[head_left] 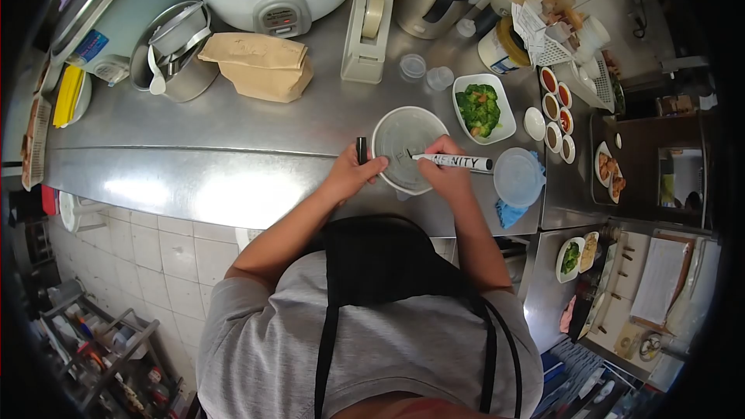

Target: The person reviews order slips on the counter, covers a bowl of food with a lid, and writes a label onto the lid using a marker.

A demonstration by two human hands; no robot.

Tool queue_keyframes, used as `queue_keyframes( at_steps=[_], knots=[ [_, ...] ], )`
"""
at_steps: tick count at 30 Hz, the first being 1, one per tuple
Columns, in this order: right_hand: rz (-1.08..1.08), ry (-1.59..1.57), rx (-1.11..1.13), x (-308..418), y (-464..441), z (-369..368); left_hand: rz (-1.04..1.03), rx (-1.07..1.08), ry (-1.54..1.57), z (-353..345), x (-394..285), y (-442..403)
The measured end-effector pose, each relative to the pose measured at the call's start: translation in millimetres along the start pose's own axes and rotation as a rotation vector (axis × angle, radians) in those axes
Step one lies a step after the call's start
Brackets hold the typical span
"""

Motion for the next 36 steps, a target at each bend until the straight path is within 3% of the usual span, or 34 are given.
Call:
queue_keyframes(
  at_steps=[4,13,31,36],
  knots=[
    [-0.019,-0.098,-0.046,5.3,-2.0,1.4,0.003,-0.002,0.0,0.2,1.0,-0.8],
    [0.035,0.004,-0.055,-1.3,-1.4,2.9,0.0,-0.012,0.005,0.8,1.5,-0.3],
    [0.006,-0.073,0.11,5.4,-0.5,-12.5,0.006,-0.023,0.013,2.3,3.4,-0.5],
    [0.035,-0.061,0.042,10.8,-2.6,-14.0,-0.004,-0.003,0.021,0.3,2.1,-1.5]
  ],
)
Point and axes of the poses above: each hand's wrist, its own y-axis away from the middle knuckle, its own z-axis out of the back of the hand, x = y × z, the point moved 6 cm from there along -y, towards the middle knuckle, and after that the axes turned 8 degrees about x, right-handed, at the moved point
